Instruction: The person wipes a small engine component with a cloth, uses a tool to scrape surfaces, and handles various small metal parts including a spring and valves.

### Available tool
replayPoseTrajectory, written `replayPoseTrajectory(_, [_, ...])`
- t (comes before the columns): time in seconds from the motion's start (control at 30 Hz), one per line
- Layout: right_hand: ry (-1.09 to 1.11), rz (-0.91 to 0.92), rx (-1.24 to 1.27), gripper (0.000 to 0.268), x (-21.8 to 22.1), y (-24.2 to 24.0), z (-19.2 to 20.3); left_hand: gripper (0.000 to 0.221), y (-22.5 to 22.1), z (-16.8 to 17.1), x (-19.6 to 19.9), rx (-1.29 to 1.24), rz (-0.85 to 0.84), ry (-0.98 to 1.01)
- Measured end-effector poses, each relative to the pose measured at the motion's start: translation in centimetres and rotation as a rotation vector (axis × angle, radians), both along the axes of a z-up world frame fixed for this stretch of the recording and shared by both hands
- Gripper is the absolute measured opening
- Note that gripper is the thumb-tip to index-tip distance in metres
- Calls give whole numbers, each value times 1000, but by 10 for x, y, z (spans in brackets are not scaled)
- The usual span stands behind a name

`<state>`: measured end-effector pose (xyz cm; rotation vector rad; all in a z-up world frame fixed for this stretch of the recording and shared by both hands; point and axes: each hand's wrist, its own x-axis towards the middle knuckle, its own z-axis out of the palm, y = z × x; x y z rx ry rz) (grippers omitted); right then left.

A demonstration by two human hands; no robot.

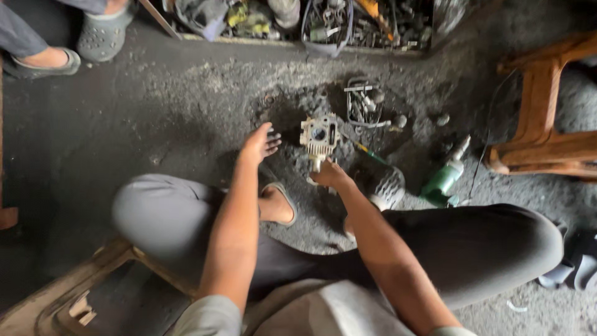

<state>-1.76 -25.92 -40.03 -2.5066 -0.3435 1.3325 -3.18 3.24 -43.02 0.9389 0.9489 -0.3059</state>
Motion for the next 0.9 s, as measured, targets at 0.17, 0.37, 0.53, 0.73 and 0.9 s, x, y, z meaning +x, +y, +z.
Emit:
replayPoseTrajectory(0.17, [-185,334,46,74,-24,10,-14,51,-91,-32,-11,301,-311,102])
replayPoseTrajectory(0.37, [-382,171,206,49,-26,5,12,38,-131,-58,-32,-655,-12,-175])
replayPoseTrajectory(0.53, [-375,-94,320,46,-25,26,60,31,-135,-76,-37,-763,237,-269])
replayPoseTrajectory(0.73, [-432,-4,407,48,-73,52,52,34,-107,-83,-52,-634,191,-283])
replayPoseTrajectory(0.9, [-204,56,319,40,-30,45,45,21,-107,-79,-74,-800,266,-183])
